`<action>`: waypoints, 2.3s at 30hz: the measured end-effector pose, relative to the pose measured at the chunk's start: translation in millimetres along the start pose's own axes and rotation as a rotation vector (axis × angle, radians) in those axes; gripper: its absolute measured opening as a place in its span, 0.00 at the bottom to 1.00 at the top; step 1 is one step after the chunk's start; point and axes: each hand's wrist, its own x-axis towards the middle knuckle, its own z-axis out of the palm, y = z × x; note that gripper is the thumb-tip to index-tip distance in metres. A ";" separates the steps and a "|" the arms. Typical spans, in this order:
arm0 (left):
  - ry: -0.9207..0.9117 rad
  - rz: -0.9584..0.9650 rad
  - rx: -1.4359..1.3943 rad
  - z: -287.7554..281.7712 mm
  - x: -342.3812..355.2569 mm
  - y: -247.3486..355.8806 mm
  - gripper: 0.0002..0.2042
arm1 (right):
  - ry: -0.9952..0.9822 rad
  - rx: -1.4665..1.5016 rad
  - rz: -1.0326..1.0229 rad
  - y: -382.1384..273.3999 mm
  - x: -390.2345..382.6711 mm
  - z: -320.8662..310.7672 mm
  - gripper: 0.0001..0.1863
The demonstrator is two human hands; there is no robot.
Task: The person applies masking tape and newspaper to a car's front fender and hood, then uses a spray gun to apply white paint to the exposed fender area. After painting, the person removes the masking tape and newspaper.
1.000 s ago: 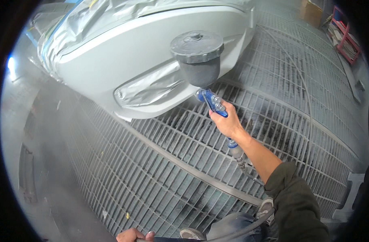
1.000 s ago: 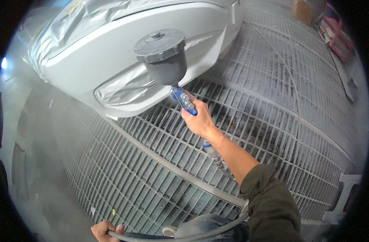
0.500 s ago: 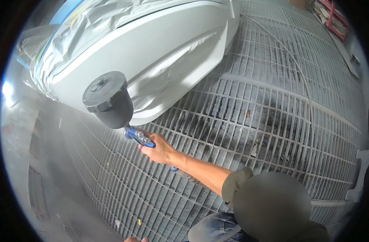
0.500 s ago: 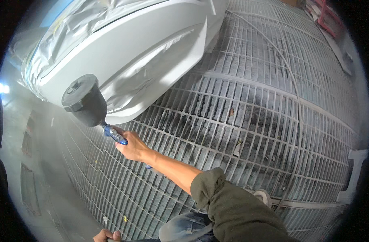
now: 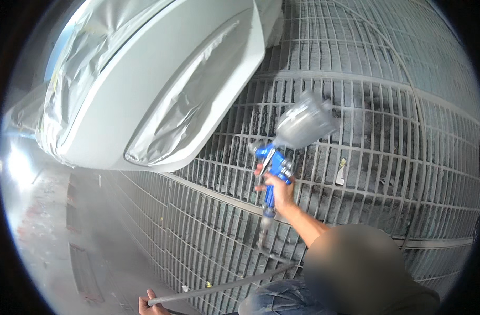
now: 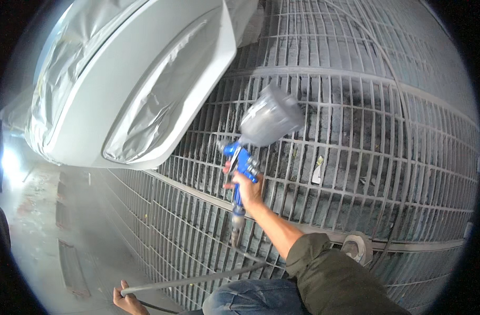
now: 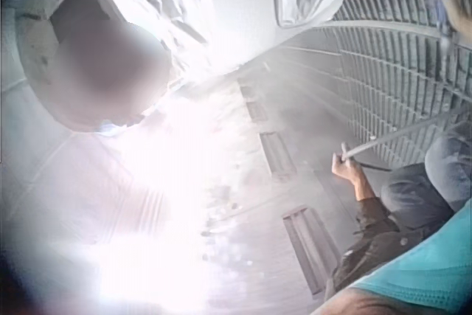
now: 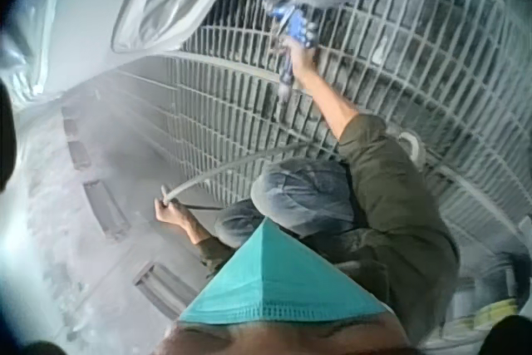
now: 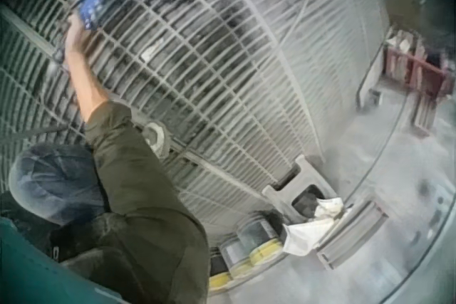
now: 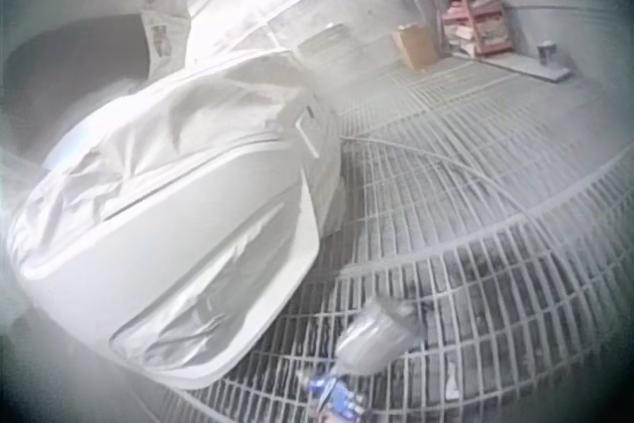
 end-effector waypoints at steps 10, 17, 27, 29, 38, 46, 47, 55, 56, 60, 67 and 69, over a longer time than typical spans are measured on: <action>-0.058 0.205 0.237 -8.6 -19.2 42.8 0.26 | -0.225 -0.287 0.212 112.8 -29.2 21.7 0.11; -0.079 0.182 0.232 4.0 -26.2 66.7 0.27 | -0.043 -0.049 0.169 50.8 28.5 24.9 0.08; -0.218 0.233 0.127 38.7 -34.6 88.9 0.24 | 0.071 -0.059 -0.152 -103.6 130.0 -2.1 0.12; -0.275 0.220 0.168 36.5 -38.2 87.4 0.21 | 0.069 -0.070 -0.213 -128.9 155.3 -9.1 0.12; -0.404 0.273 0.037 39.7 -34.1 124.8 0.19 | 0.060 -0.332 -0.374 -227.0 177.6 -17.5 0.09; -0.432 0.443 -0.127 54.0 -18.8 61.8 0.21 | -0.485 -0.646 -0.081 -186.4 23.8 23.3 0.35; -0.440 0.437 -0.137 47.2 -13.0 66.4 0.21 | -0.478 -0.679 -0.093 -175.1 7.8 36.2 0.34; -0.489 0.128 -0.315 -30.4 10.0 12.9 0.20 | -0.279 -0.795 -0.270 -160.7 -76.9 158.3 0.18; -0.514 0.062 -0.317 -50.7 13.5 6.1 0.20 | -0.272 -0.825 -0.263 -163.9 -89.8 174.9 0.18; -0.630 -0.109 -0.324 -140.1 28.9 -30.2 0.17 | -0.242 -0.886 -0.267 -177.1 -143.4 260.6 0.16; -0.844 -0.326 -0.225 -310.4 107.2 -54.8 0.15 | -0.129 -0.980 -0.309 -189.6 -244.0 412.0 0.13; -0.844 -0.318 -0.209 -340.9 133.3 -70.6 0.15 | -0.049 -0.967 -0.314 -188.1 -268.9 449.8 0.12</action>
